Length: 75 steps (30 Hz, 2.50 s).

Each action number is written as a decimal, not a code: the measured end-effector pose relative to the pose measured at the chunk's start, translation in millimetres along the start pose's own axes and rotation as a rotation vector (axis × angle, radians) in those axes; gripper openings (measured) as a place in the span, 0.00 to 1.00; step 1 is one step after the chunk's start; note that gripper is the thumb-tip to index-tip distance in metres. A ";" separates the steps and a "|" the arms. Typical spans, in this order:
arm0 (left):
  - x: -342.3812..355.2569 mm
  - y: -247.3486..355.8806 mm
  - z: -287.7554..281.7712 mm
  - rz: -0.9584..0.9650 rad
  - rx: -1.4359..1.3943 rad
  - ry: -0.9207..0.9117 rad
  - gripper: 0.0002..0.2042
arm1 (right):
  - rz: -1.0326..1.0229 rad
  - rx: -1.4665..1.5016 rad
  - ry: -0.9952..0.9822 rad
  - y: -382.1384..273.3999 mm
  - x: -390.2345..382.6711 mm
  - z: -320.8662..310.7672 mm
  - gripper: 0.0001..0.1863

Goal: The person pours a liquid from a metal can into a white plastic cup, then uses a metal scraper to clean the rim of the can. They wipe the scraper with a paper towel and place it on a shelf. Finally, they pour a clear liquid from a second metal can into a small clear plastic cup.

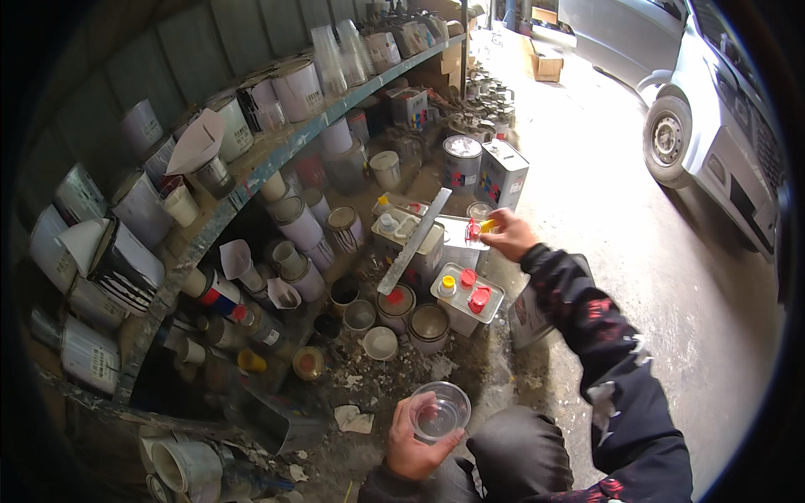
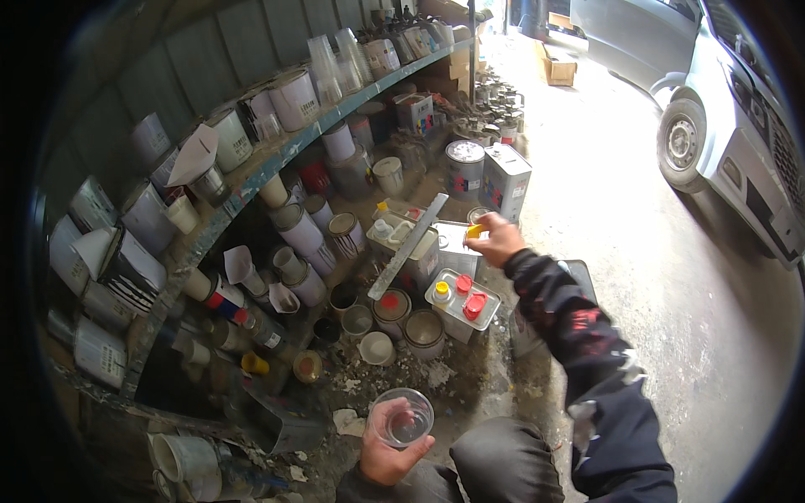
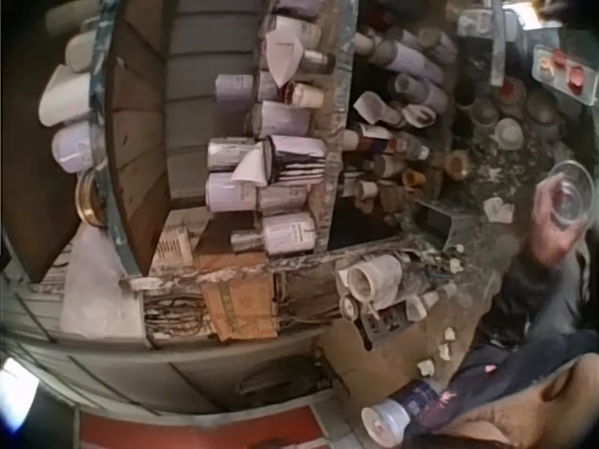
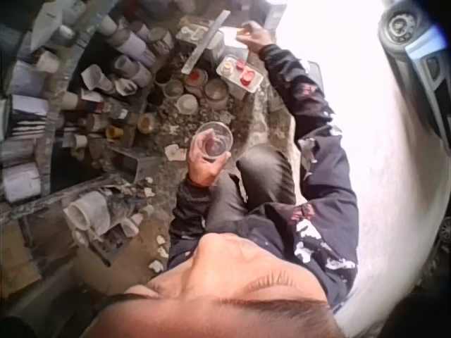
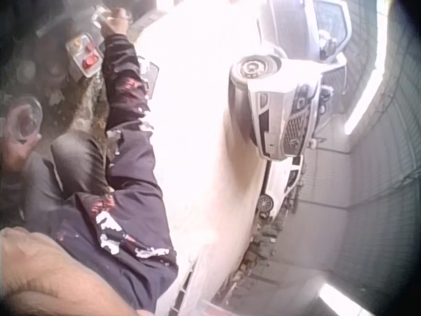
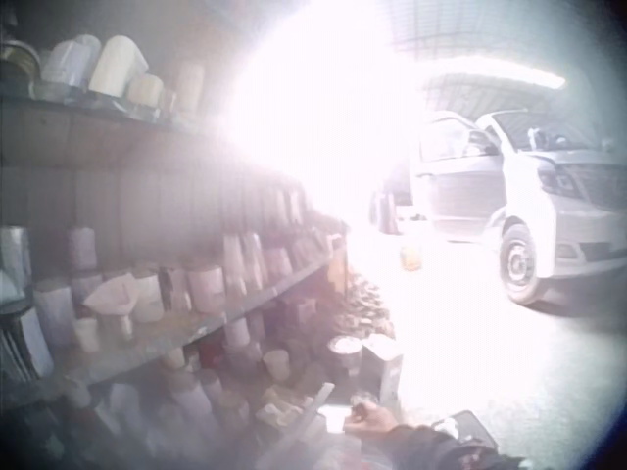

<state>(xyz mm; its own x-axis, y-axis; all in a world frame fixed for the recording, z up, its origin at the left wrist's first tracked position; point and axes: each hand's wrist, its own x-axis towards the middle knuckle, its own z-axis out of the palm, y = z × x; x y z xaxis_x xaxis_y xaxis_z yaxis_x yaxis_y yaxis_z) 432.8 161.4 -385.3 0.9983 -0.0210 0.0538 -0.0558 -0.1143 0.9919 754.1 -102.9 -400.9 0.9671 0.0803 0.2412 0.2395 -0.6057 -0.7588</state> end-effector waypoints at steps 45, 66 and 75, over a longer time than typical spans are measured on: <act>-6.8 30.8 31.3 -0.116 0.062 0.181 0.33 | 0.258 -0.268 0.745 169.7 -219.2 17.3 0.73; -31.7 21.1 -15.2 -0.024 -0.276 0.289 0.35 | -0.105 0.255 0.120 7.5 -227.0 -182.8 0.67; -15.3 10.5 -30.5 0.005 -0.167 0.126 0.35 | -0.341 0.291 -0.217 -137.6 -258.1 -225.0 0.73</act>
<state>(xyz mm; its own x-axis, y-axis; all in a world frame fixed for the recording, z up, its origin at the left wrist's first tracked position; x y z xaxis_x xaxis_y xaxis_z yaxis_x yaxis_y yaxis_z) 417.4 190.7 -372.2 0.9926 0.1041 0.0628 -0.0685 0.0523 0.9963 452.4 -218.3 -222.6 0.8177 0.4171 0.3968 0.5290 -0.2724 -0.8037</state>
